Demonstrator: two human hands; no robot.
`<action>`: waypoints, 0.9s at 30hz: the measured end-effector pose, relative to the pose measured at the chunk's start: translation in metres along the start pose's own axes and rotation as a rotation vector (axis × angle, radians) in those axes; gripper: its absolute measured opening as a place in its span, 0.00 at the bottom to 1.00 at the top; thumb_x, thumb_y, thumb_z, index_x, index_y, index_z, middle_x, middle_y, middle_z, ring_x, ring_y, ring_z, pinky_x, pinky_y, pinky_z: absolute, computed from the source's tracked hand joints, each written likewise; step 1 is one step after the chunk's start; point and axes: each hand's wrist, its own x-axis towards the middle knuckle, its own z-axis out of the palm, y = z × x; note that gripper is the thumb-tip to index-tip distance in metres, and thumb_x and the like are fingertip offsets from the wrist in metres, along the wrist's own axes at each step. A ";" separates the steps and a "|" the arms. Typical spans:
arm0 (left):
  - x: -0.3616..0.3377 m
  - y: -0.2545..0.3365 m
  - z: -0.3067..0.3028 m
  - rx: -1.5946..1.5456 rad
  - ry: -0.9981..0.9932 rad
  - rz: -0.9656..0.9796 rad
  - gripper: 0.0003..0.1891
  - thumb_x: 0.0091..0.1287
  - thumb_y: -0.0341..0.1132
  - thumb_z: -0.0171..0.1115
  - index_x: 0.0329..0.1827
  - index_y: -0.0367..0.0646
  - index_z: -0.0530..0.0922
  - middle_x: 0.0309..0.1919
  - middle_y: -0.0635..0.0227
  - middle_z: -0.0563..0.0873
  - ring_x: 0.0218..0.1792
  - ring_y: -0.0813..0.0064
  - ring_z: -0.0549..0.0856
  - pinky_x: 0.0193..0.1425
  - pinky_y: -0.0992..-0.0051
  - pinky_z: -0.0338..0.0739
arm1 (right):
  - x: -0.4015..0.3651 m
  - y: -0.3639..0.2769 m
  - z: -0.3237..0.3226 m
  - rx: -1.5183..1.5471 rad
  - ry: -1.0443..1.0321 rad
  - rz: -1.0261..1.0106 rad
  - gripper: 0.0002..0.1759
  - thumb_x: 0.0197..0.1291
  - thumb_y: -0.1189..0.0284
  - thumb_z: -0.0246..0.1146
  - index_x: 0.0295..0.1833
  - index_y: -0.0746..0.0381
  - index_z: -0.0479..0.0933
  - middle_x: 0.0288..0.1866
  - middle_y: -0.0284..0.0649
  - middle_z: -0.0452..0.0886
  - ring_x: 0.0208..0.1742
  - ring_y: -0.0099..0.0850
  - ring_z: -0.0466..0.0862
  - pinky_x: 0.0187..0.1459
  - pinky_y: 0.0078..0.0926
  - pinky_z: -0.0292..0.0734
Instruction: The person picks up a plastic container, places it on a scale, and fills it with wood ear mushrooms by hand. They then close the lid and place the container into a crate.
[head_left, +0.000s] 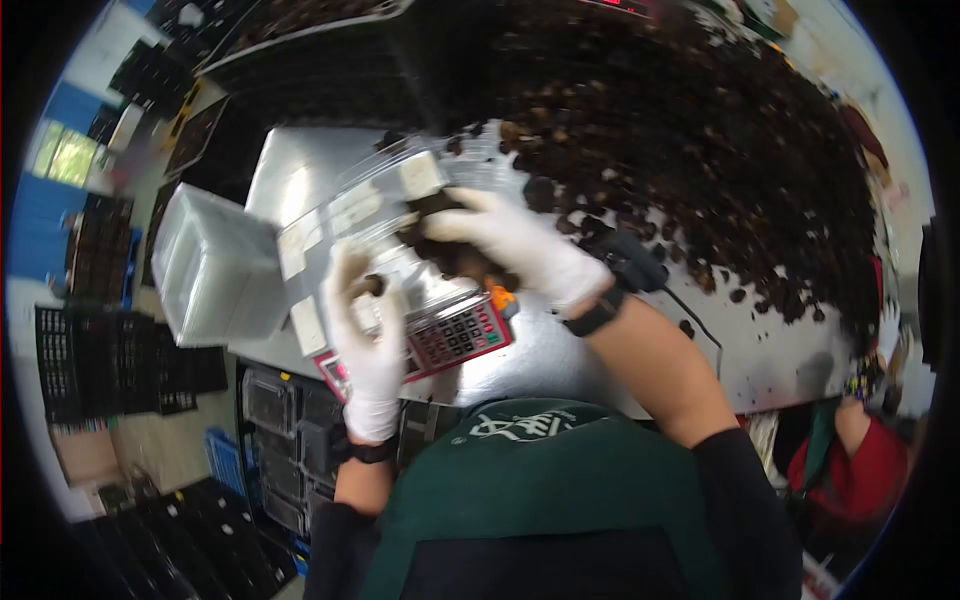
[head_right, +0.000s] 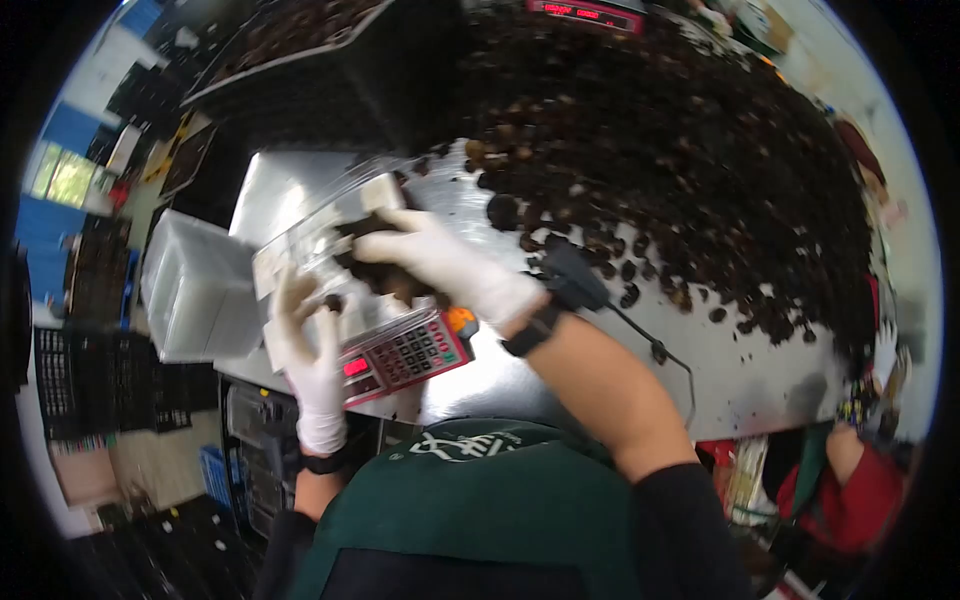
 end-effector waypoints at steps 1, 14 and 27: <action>0.004 -0.008 -0.011 0.071 -0.058 0.016 0.36 0.62 0.19 0.56 0.77 0.37 0.61 0.68 0.52 0.72 0.67 0.62 0.74 0.69 0.64 0.70 | -0.009 -0.026 0.020 -0.203 -0.035 0.056 0.17 0.65 0.66 0.63 0.55 0.64 0.78 0.42 0.38 0.84 0.33 0.18 0.83 0.29 0.16 0.77; -0.008 -0.051 -0.004 0.418 -0.247 0.042 0.42 0.63 0.21 0.63 0.80 0.38 0.53 0.75 0.50 0.63 0.75 0.53 0.64 0.78 0.59 0.59 | 0.021 0.053 0.047 -1.700 0.014 -0.376 0.26 0.60 0.56 0.64 0.61 0.56 0.76 0.64 0.45 0.74 0.54 0.39 0.81 0.40 0.37 0.82; 0.003 -0.036 -0.005 0.428 -0.445 0.179 0.34 0.70 0.35 0.60 0.77 0.36 0.61 0.76 0.49 0.63 0.77 0.51 0.62 0.80 0.59 0.54 | -0.042 0.035 -0.068 -1.235 0.625 -0.624 0.14 0.54 0.74 0.59 0.47 0.57 0.80 0.40 0.43 0.80 0.43 0.46 0.81 0.44 0.41 0.78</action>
